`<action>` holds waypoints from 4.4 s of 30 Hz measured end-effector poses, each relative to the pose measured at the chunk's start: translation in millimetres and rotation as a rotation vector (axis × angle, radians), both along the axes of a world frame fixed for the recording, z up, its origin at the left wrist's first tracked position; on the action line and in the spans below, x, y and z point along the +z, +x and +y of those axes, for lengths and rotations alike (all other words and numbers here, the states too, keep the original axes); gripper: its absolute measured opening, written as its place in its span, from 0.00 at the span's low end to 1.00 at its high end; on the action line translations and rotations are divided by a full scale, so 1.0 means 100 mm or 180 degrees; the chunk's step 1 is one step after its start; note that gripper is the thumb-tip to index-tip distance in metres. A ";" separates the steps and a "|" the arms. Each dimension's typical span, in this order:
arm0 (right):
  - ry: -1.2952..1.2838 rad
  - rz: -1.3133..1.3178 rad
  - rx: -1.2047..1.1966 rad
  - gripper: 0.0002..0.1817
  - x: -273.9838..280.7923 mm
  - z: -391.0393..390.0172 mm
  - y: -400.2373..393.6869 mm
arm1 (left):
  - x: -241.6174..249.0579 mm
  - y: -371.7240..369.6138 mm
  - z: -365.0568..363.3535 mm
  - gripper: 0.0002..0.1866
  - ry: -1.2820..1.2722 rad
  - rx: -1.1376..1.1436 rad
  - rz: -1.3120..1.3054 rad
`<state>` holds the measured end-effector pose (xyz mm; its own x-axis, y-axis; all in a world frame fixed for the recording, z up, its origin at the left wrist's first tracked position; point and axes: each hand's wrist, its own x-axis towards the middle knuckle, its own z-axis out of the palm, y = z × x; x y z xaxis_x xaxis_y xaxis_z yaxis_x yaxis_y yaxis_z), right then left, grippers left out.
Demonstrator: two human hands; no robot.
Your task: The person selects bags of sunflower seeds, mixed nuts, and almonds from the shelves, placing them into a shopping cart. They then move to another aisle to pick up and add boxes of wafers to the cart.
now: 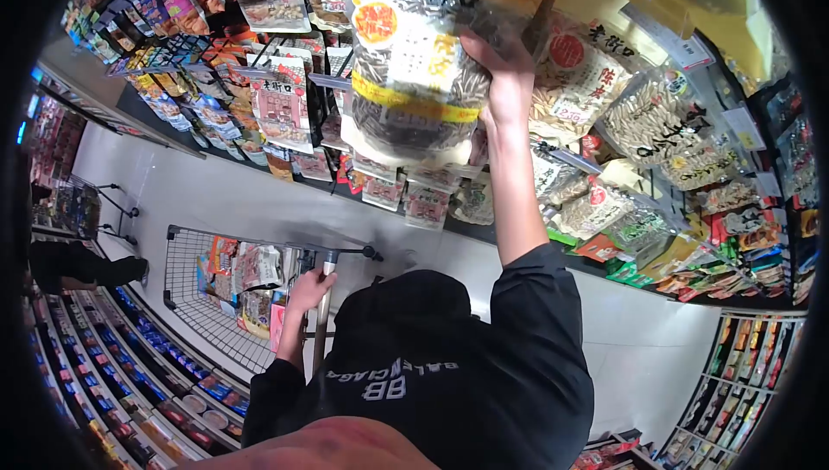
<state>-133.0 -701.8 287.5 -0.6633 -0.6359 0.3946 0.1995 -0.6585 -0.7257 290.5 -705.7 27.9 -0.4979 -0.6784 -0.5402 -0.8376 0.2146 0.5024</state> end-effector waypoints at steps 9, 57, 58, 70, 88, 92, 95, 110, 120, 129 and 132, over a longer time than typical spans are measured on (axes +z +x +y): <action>0.0128 0.0067 -0.0009 0.22 -0.05 -0.08 -0.17 | 0.15 -0.22 -0.15 0.38 0.0092 -0.0734 -0.1053; 0.0471 0.0509 -0.0668 0.21 0.07 0.00 -0.27 | 1.47 -2.52 -0.48 0.33 0.1720 0.1148 0.5460; 0.0501 0.0633 -0.0726 0.22 0.02 0.01 -0.27 | 1.45 -2.52 -0.47 0.33 0.1804 0.1192 0.5540; 0.0339 0.0308 0.0032 0.21 0.05 -0.03 -0.14 | 1.52 -2.41 -0.53 0.31 0.2441 0.1358 0.5950; 0.0583 0.0389 -0.1119 0.19 0.12 -0.20 -0.15 | 1.53 -2.60 -0.78 0.30 0.2498 0.1554 0.6389; 0.0692 0.0645 -0.1199 0.17 0.06 -0.17 -0.51 | 1.49 -2.72 -0.80 0.29 0.2579 0.1481 0.6158; 0.0749 0.0784 -0.1184 0.17 0.02 -0.22 -0.50 | 1.37 -2.88 -0.80 0.30 0.2531 0.1385 0.5884; 0.0958 0.0566 -0.1141 0.28 -0.20 -0.22 -0.23 | 1.32 -2.89 -0.82 0.32 0.2438 0.1245 0.5623; 0.1814 0.2113 -0.2060 0.34 -0.71 0.33 0.44 | 1.00 -2.72 -0.73 0.24 0.1876 0.1163 0.5180; 0.1713 0.2306 -0.2328 0.23 -1.33 0.63 0.96 | 0.35 -0.67 -0.44 0.09 -0.0130 0.1213 0.2605; 0.1235 0.1865 -0.2206 0.14 -1.53 0.53 1.04 | 0.11 0.10 -0.28 0.09 -0.1138 0.1585 0.1811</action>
<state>-28.7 -649.2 134.8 -0.7041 -0.3351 0.6260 -0.6006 -0.1892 -0.7768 300.5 -733.4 39.3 -0.2261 -0.9741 -0.0074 -0.5157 0.1133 0.8493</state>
